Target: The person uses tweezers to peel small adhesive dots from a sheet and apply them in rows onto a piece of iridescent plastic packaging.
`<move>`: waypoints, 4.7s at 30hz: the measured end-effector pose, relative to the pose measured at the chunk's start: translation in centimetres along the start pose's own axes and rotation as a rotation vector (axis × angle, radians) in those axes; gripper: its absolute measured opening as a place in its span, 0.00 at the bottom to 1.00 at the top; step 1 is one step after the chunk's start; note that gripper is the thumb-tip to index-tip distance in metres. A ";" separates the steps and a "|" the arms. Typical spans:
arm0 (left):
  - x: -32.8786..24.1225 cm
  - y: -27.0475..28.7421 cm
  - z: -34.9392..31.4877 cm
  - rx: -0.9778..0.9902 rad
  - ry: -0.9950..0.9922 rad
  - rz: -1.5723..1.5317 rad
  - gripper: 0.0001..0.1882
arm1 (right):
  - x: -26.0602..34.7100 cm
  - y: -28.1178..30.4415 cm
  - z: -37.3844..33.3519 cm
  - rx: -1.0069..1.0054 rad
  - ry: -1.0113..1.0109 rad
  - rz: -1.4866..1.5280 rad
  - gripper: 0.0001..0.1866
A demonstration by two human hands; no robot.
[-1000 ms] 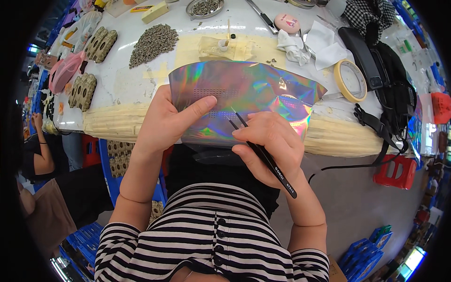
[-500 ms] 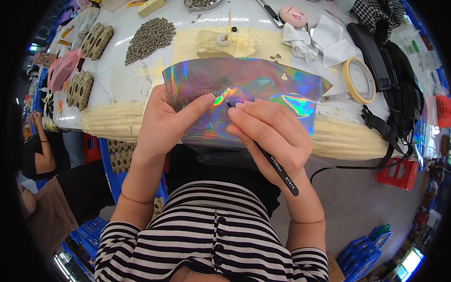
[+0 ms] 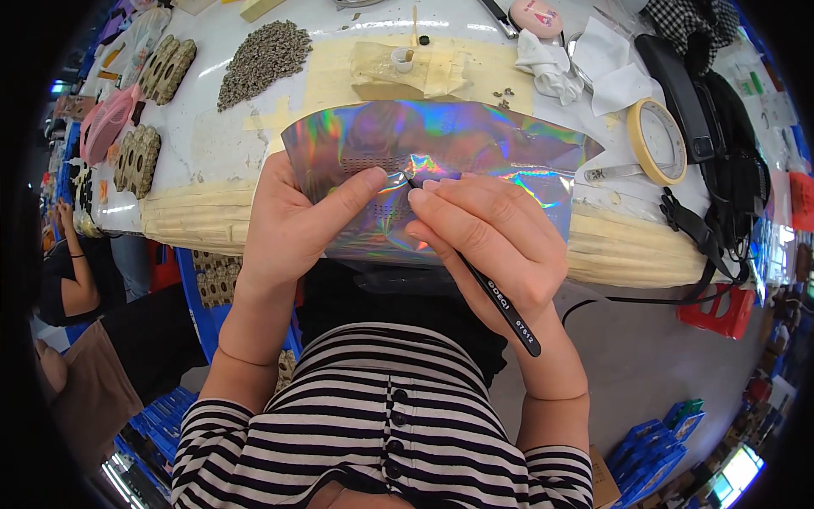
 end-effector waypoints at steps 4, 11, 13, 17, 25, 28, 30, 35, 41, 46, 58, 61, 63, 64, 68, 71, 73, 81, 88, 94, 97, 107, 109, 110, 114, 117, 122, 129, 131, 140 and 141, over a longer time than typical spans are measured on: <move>0.1 0.2 0.0 0.014 -0.022 0.015 0.10 | 0.2 -0.1 0.3 0.022 0.012 -0.016 0.15; 0.0 0.3 0.0 -0.004 -0.042 0.079 0.09 | 0.0 -0.2 0.2 0.024 0.006 -0.006 0.14; 0.1 0.3 0.0 0.003 -0.051 0.057 0.09 | 0.1 -0.2 0.0 0.008 0.009 0.001 0.14; 0.3 0.1 -0.1 0.023 -0.054 0.061 0.08 | 0.3 1.3 -0.8 -0.162 -0.011 0.086 0.12; -2.8 -1.6 -3.1 -0.091 -0.849 0.824 0.14 | 3.0 5.2 -0.9 -0.106 0.037 -0.123 0.20; -1.5 -2.1 -3.9 -0.135 -1.152 0.997 0.14 | 3.5 6.1 0.3 -0.092 0.110 -0.150 0.17; -1.2 -2.3 -4.1 -0.138 -1.212 1.021 0.14 | 3.6 6.3 2.0 -0.041 0.079 -0.155 0.13; -0.8 -2.6 -4.4 -0.159 -1.300 1.042 0.13 | 1.8 4.2 5.3 0.320 -0.148 0.061 0.12; -0.6 -2.7 -4.6 -0.145 -1.329 1.068 0.12 | -0.3 1.8 5.4 0.493 -0.190 0.198 0.12; -0.5 -2.6 -4.6 -0.131 -1.321 1.045 0.12 | -1.0 0.9 6.4 0.704 -0.096 0.239 0.08; -0.4 -2.4 -4.5 -0.147 -1.316 1.009 0.13 | -1.2 -0.4 8.0 0.862 0.117 0.286 0.03; -0.4 -2.4 -4.5 -0.143 -1.314 1.010 0.13 | -1.2 -0.6 7.9 0.860 0.139 0.301 0.04; -0.4 -2.4 -4.5 -0.148 -1.313 1.011 0.13 | -1.2 -0.7 7.9 0.861 0.146 0.302 0.04; -0.5 -2.4 -4.5 -0.150 -1.313 1.011 0.13 | -1.2 -0.7 7.8 0.862 0.149 0.298 0.04; -0.5 -2.4 -4.6 -0.138 -1.307 1.026 0.13 | -2.0 -0.8 7.7 0.829 0.078 0.299 0.06; -0.5 -2.4 -4.7 -0.138 -1.313 1.025 0.13 | -2.2 -1.1 7.5 0.781 0.070 0.287 0.06; -0.5 -2.4 -4.7 -0.128 -1.313 1.024 0.12 | -2.3 -1.1 7.3 0.768 0.061 0.271 0.07; -0.4 -2.5 -4.8 -0.131 -1.335 1.024 0.10 | -2.8 -1.2 7.1 0.681 0.062 0.269 0.10; -0.2 -2.5 -4.8 -0.131 -1.349 1.014 0.11 | -2.9 -0.1 7.1 0.692 0.021 0.275 0.10; -0.9 -1.7 -4.3 -0.119 -1.271 0.906 0.14 | 0.5 3.8 6.0 0.709 0.041 0.201 0.22; -1.6 -1.8 -3.9 -0.076 -1.235 0.865 0.14 | 1.2 5.1 3.6 0.669 0.101 -0.090 0.18; -6.4 -4.0 -6.9 0.089 -0.898 0.482 0.31 | 1.7 14.6 3.3 0.294 -0.222 -0.227 0.13; -7.6 -3.6 -8.6 0.104 -0.866 0.351 0.24 | 0.0 18.0 3.4 0.304 -0.386 -0.090 0.15; -8.3 -3.4 -9.6 0.106 -0.852 0.290 0.20 | -0.6 19.3 3.7 0.331 -0.441 -0.131 0.16; -9.1 -3.9 -11.9 0.429 -0.793 -0.151 0.09 | -4.9 26.8 5.4 0.265 -0.386 -0.470 0.10; -9.0 -5.7 -13.8 0.212 -0.801 -0.357 0.05 | -8.2 32.9 6.5 0.014 -0.510 -0.614 0.28; -10.0 -9.1 -14.9 -0.205 -0.671 -0.544 0.05 | -13.8 38.3 7.9 -0.030 -0.461 -0.672 0.11; -8.0 -5.6 -14.6 0.770 -0.671 -0.595 0.04 | -25.9 42.4 0.4 -0.218 -0.751 -0.350 0.08; -8.4 -5.8 -14.7 0.655 -0.739 -0.590 0.05 | -28.0 39.8 -2.7 -0.375 -0.831 -0.169 0.09; -7.4 -2.5 -16.2 0.684 -0.585 -0.480 0.04 | -24.7 36.1 -7.2 -0.393 -0.498 -0.862 0.27; -6.3 -1.3 -15.6 0.850 -0.629 -0.443 0.05 | -23.7 36.0 -6.2 -0.359 -0.434 -0.999 0.27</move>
Point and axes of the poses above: each hand's wrist, its own z-axis towards the middle knuckle, its own y-axis out of the back of the hand, x = y × z, the point moved 5 cm from there along z, towards the middle knuckle, and after that the axes turned 11 degrees about y, right-handed, at the moved point
